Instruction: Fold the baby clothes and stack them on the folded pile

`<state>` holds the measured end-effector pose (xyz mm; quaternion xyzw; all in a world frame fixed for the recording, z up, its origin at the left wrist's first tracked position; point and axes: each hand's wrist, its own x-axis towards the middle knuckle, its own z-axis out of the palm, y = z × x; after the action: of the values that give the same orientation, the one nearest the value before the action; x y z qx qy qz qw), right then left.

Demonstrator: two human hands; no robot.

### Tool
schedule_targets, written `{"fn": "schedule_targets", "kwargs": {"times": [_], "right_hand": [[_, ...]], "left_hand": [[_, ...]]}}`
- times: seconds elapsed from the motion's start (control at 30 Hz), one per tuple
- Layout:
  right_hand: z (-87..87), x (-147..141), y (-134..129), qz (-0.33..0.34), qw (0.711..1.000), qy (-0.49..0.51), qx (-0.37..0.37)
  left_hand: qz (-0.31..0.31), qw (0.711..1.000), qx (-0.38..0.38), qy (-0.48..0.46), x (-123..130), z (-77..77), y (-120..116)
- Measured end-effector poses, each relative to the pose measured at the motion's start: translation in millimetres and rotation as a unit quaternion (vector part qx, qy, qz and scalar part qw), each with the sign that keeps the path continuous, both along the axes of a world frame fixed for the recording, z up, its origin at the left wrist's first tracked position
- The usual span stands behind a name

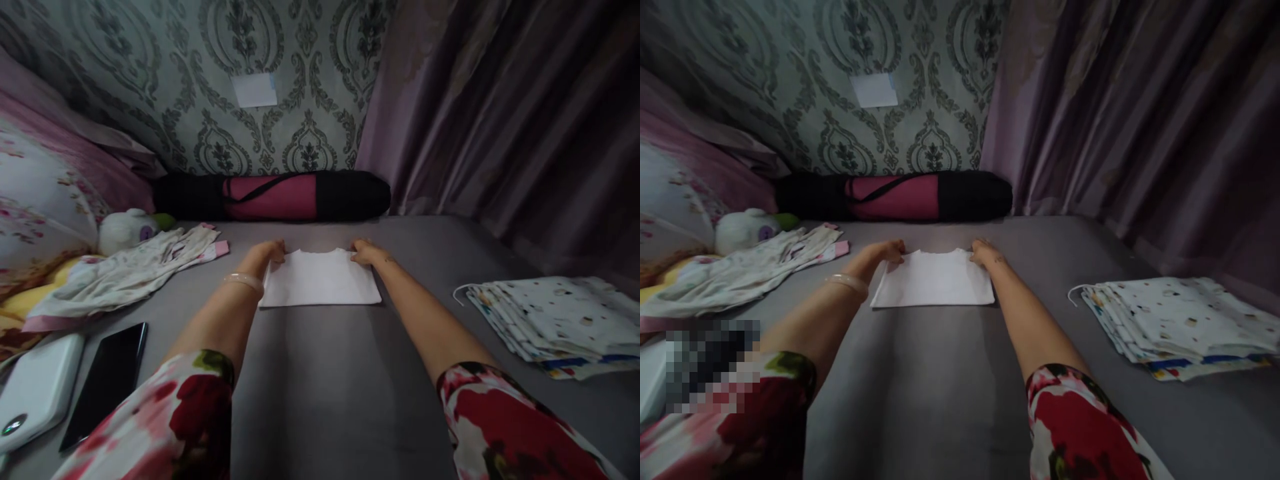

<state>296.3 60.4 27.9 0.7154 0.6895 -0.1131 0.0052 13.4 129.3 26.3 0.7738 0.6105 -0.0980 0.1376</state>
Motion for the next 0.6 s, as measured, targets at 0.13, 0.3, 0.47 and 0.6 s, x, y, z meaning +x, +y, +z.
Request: {"fn": "schedule_targets", "kwargs": {"times": [0.13,0.3,0.47,0.6], "right_hand": [[-1.0,0.9,16.6,0.002,0.999,0.006,-0.051],[-2.7,2.1,19.0,0.009,0.998,0.001,-0.057],[-10.6,-4.3,-7.9,0.007,1.0,-0.012,0.021],[-12.1,-9.8,-39.3,0.026,0.996,-0.007,0.089]], "left_hand": [[-0.022,0.999,-0.032,0.0,2.4,3.7,9.5],[-0.028,0.999,-0.037,-0.018,0.5,5.8,8.9],[-0.01,0.999,0.0,-0.034,-0.5,0.4,-7.0],[0.006,0.997,0.071,-0.042,-1.0,-5.0,-35.3]]}}
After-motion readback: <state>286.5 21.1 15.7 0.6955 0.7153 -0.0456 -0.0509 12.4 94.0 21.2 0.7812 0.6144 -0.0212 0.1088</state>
